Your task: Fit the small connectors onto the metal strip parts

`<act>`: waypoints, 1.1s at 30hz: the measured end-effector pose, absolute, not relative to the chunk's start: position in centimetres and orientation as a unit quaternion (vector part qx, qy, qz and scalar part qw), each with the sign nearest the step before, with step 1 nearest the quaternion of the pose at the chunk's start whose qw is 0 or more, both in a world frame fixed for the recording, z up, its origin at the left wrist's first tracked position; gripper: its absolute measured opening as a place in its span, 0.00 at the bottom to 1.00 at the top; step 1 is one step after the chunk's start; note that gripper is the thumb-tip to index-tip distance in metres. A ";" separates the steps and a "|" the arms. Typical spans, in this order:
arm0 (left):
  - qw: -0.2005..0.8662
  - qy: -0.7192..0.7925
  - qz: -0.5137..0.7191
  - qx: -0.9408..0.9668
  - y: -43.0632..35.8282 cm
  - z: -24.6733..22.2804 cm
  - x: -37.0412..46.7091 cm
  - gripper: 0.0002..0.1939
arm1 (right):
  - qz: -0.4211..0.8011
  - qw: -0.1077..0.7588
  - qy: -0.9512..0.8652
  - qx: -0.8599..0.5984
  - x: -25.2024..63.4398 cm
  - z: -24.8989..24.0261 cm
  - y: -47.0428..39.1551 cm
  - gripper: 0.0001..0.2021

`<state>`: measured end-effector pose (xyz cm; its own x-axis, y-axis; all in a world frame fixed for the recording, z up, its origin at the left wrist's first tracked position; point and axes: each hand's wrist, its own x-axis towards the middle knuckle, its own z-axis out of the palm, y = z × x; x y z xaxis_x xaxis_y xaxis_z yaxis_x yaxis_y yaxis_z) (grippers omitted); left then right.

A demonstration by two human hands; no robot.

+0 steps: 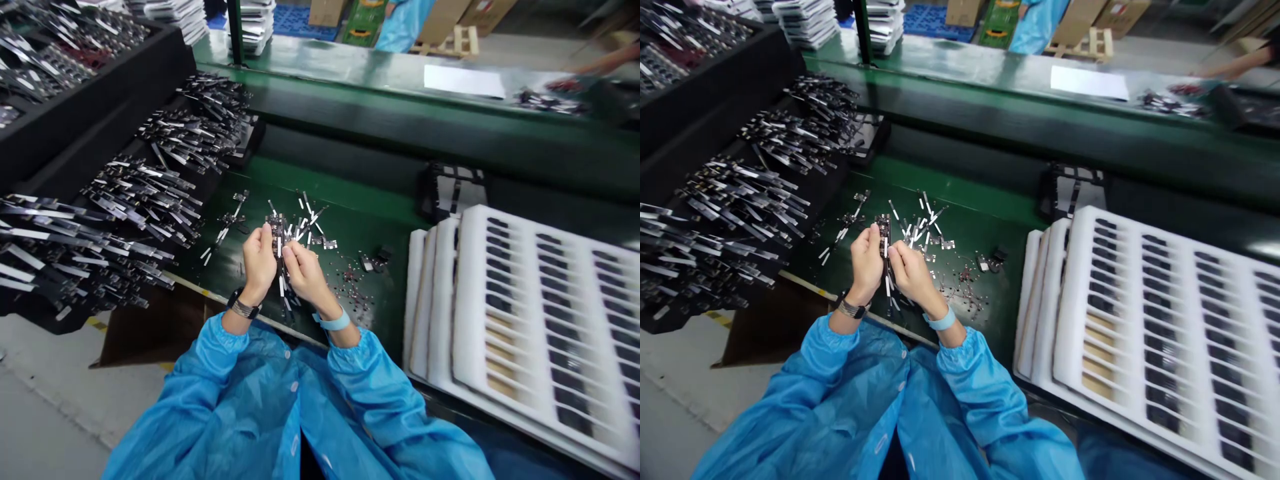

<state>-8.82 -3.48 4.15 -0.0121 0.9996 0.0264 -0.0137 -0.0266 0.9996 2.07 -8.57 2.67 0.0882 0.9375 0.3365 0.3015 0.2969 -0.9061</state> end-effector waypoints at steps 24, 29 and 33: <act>0.662 0.443 0.416 0.439 -3.7 3.2 -9.8 0.34 | 0.340 0.504 -0.632 -0.479 2.6 2.9 -8.9 0.26; 0.570 0.479 0.464 0.479 -3.8 3.9 -10.0 0.32 | 0.379 0.501 -0.607 -0.487 2.8 2.6 -8.5 0.28; 0.484 0.502 0.494 0.519 -4.0 4.3 -9.9 0.29 | 0.357 0.525 -0.588 -0.501 2.3 2.8 -8.4 0.27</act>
<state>-9.93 -4.04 4.31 0.0074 0.9996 0.0273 0.0430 -0.0276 0.9987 2.35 -8.37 2.85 0.0535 0.9642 0.2596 0.2147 0.2428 -0.9460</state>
